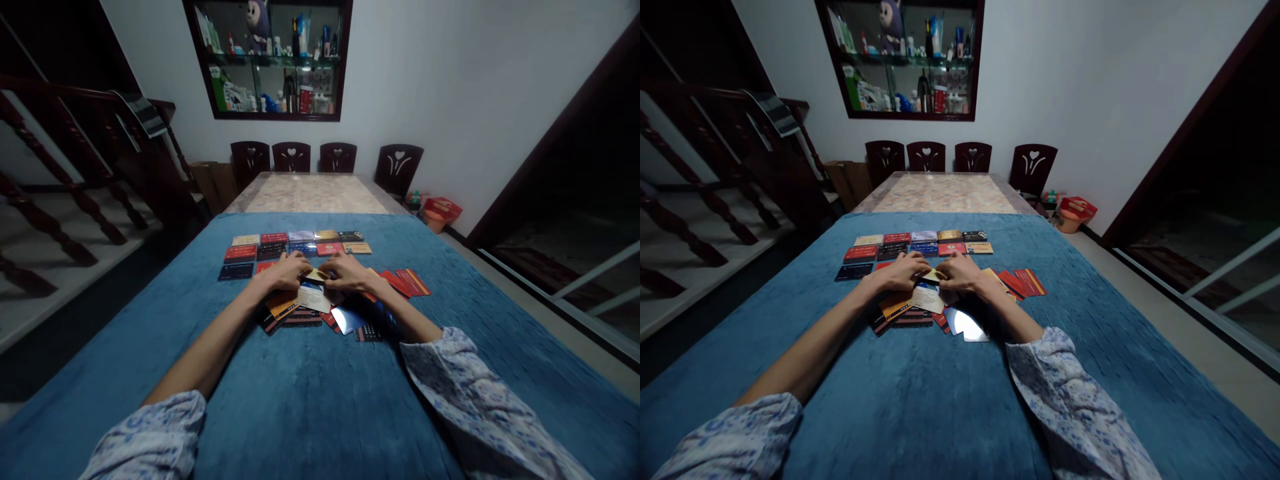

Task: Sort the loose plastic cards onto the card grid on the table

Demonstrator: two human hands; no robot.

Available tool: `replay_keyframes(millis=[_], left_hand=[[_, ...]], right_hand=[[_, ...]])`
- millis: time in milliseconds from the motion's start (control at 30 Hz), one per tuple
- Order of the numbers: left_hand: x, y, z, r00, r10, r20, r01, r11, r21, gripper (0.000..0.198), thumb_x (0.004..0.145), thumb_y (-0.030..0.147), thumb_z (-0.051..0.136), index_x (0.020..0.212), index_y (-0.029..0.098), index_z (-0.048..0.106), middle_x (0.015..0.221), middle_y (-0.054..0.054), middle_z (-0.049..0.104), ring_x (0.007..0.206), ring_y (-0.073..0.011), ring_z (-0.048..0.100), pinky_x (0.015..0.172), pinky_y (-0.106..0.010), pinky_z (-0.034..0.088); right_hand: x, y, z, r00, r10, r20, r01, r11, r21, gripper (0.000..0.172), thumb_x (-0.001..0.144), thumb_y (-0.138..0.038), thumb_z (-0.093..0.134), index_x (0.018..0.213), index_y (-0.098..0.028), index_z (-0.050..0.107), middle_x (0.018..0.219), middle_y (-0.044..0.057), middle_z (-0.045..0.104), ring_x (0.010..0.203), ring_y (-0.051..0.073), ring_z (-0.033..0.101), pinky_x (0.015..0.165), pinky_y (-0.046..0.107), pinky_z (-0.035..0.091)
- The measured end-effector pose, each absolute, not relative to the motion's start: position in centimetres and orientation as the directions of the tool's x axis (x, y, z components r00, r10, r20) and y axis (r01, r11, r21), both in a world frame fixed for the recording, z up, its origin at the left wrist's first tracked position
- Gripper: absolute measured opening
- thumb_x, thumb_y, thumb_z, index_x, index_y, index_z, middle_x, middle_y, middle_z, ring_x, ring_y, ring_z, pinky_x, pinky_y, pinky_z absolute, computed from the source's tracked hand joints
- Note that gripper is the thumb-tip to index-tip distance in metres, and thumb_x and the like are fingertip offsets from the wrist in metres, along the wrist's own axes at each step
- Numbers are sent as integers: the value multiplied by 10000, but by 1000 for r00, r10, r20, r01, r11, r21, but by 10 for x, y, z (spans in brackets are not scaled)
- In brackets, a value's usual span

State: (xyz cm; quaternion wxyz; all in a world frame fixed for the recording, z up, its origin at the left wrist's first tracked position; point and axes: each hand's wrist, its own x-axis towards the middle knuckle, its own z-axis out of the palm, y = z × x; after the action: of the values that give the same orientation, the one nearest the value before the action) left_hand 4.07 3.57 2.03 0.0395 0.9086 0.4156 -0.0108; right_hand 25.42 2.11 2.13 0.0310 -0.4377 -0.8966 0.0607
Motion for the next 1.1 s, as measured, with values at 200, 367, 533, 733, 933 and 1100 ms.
replay_keyframes(millis=[200,367,533,733,933,1100], left_hand=[[40,38,24,695,716,-64,719,-691,75,226,818,135,536,905,239,718,1103,-84,660,1165,-296,450,989,-497,335],[39,37,25,688,723,-62,726,-686,43,212,840,179,537,919,207,731,1075,-114,622,1115,-299,481,932,-476,381],[36,43,24,682,731,-30,730,-677,96,266,855,174,524,992,223,747,1032,-99,651,1100,-286,529,924,-433,402],[34,55,13,674,724,146,705,-689,166,319,753,47,545,926,192,771,922,-80,714,951,-228,620,865,-319,456],[37,56,4,627,727,281,706,-682,190,362,752,8,513,965,140,776,954,-105,752,902,-224,662,828,-306,497],[38,55,3,596,739,316,699,-670,249,341,771,35,536,985,145,777,960,-98,757,901,-220,679,845,-313,514]], right_hand=[[267,31,12,-644,762,68,736,641,-219,342,841,-334,582,1125,-204,723,1039,57,725,1008,228,539,870,315,362],[271,39,5,-678,725,121,694,685,-220,324,826,-381,642,1085,-217,745,1026,70,725,973,230,551,843,315,365],[272,41,2,-660,719,216,689,695,-207,247,865,-276,620,1058,-220,765,976,79,745,955,230,557,851,335,384],[271,38,1,-572,747,339,742,648,-175,227,902,-194,582,1025,-197,773,969,96,754,941,225,588,829,329,411],[269,40,-4,-505,770,391,779,601,-178,259,972,-237,522,1062,-210,763,1036,89,757,947,216,611,832,323,416],[268,44,-10,-441,775,453,799,569,-196,238,963,-264,559,1086,-215,757,1028,91,741,962,214,613,839,317,420]])
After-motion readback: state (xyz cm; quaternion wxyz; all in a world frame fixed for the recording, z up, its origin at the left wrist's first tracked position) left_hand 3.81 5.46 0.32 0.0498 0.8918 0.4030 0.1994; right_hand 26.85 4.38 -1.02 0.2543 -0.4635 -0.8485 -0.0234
